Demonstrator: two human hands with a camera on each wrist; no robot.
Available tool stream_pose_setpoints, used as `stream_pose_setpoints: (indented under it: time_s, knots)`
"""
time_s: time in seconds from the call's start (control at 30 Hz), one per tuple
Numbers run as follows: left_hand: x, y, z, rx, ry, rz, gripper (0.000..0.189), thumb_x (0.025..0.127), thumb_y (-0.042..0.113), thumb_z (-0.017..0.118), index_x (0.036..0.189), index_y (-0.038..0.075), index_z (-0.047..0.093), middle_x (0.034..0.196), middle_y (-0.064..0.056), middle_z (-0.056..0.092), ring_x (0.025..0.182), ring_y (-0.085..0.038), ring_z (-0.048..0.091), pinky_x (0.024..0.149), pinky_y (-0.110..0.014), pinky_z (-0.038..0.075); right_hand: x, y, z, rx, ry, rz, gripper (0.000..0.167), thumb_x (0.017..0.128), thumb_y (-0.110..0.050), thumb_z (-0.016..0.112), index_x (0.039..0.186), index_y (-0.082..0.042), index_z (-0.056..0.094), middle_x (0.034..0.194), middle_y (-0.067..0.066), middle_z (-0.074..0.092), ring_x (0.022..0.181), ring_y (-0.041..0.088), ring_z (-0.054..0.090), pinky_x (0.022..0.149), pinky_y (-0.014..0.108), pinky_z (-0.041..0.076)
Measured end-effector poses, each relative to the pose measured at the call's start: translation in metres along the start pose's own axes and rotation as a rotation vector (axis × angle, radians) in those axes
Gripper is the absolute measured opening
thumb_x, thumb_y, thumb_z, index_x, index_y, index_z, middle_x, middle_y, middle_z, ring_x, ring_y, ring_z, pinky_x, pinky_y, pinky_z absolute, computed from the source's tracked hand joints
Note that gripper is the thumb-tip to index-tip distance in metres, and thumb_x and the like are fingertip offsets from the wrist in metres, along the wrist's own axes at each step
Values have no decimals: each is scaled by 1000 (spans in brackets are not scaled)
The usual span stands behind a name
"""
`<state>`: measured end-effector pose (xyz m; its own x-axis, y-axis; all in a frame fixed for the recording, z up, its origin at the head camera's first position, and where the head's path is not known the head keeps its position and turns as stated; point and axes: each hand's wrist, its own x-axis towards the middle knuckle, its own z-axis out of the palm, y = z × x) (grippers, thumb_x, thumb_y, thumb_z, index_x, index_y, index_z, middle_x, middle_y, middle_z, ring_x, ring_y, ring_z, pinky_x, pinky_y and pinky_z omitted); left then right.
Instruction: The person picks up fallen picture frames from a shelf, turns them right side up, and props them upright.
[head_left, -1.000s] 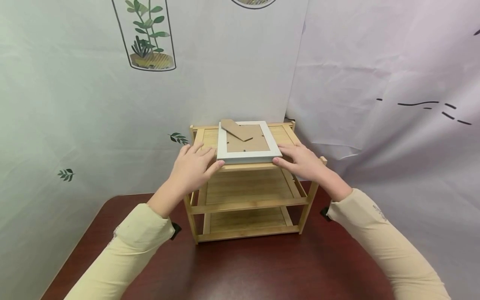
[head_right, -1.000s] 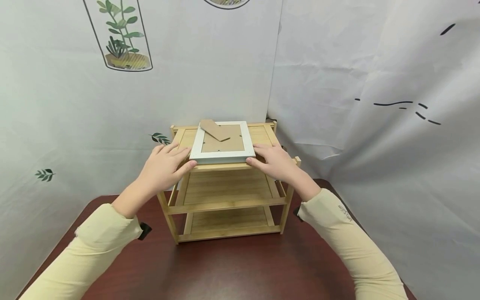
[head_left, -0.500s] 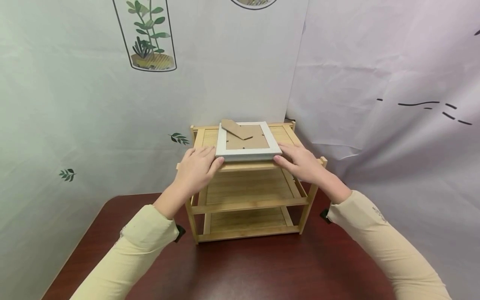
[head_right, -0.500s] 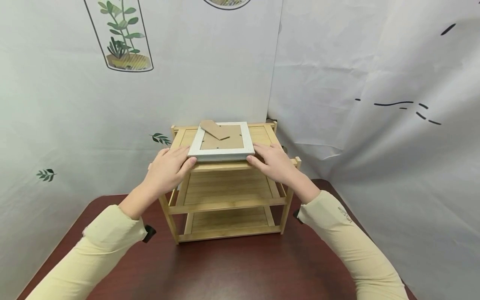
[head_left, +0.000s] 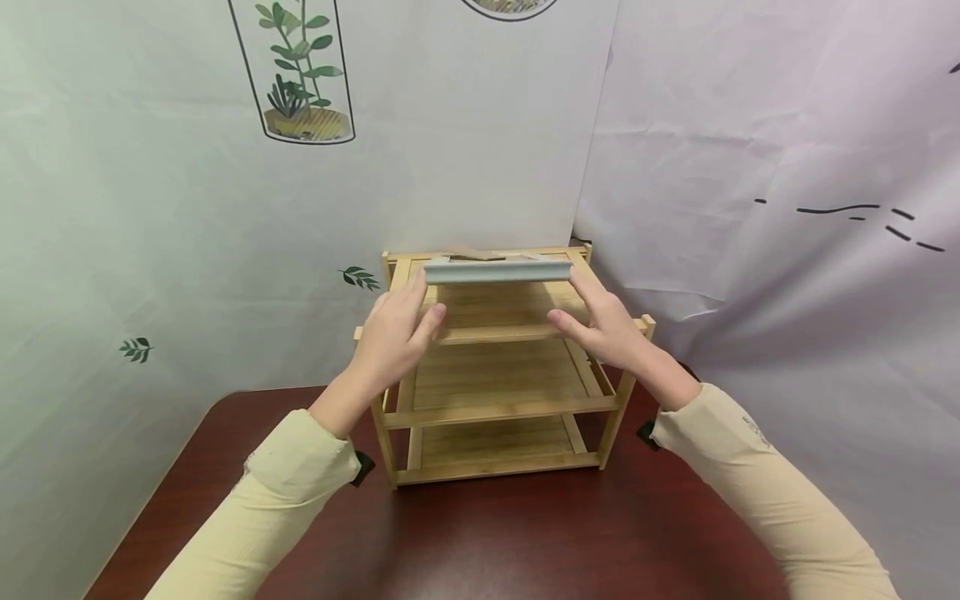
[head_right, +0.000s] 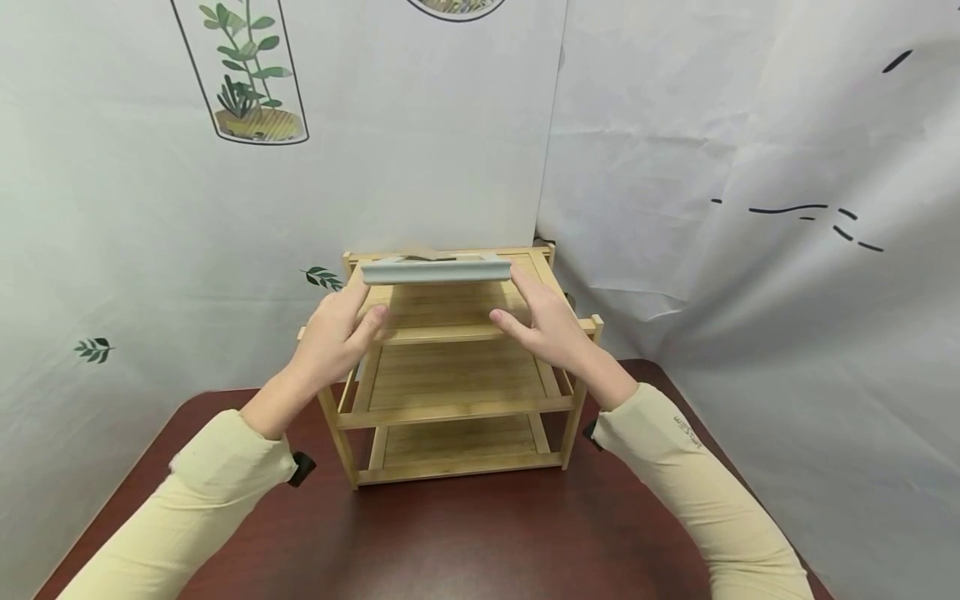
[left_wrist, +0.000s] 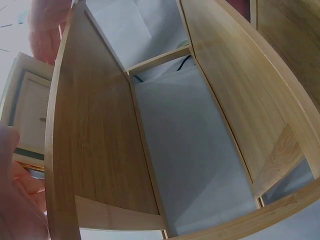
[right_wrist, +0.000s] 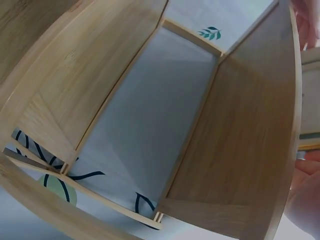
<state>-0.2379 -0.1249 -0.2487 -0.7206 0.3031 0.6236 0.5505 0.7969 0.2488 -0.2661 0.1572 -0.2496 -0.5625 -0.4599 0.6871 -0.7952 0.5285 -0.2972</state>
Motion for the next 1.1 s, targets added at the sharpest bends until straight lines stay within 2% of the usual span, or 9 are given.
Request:
stream_pose_setpoints:
  time_s: [0.2,0.3,0.4,0.5,0.63,0.77,0.9,1.1]
  knots:
    - [3,0,0,-71,55,60,60,93,24,41,140,0,14,145,-16,19,133,-28,24,104,-50,22,1,-4,-1,66,36,26,67,88,-25,52,141,-5,18,143,16,27,130,29,29,104,45,26]
    - [5,-1,1,-107,85,95,62,94,30,39,142,4,9,147,-14,16,134,-27,20,104,-51,21,2,-5,-1,99,59,36,71,88,-28,51,141,0,13,141,22,28,129,33,30,103,47,26]
    - [8,-1,2,-144,109,130,66,93,42,32,142,5,6,147,-14,15,135,-26,17,105,-52,19,5,-5,0,133,99,3,73,88,-28,51,140,3,10,138,26,31,127,35,32,102,48,27]
    - [11,-2,2,-183,127,152,71,92,49,27,142,5,5,147,-14,14,135,-25,16,106,-51,17,10,-5,0,160,144,-54,71,87,-17,53,141,1,9,137,24,34,126,33,35,100,49,30]
    - [16,-1,1,-234,124,119,65,94,36,36,143,10,3,148,-9,14,134,-24,21,105,-49,20,16,-5,1,177,187,-89,73,83,-2,53,141,-3,10,136,20,37,124,31,38,96,50,34]
    - [22,0,-1,-250,142,73,63,93,18,43,143,10,6,145,-11,23,125,-29,38,100,-49,30,23,-4,3,174,220,-93,70,85,-5,52,141,-2,11,134,20,38,122,32,41,93,51,37]
    - [30,-1,-2,-274,183,59,58,93,12,41,142,8,11,141,-15,33,114,-31,48,95,-45,37,32,-3,4,188,246,-90,69,86,-4,51,141,-3,10,130,20,43,116,33,47,86,49,43]
    - [44,-4,-6,-337,186,1,56,93,10,41,142,12,14,139,-14,36,109,-32,52,87,-42,45,45,0,5,222,259,8,66,87,1,48,141,-2,11,123,23,49,109,34,53,84,43,46]
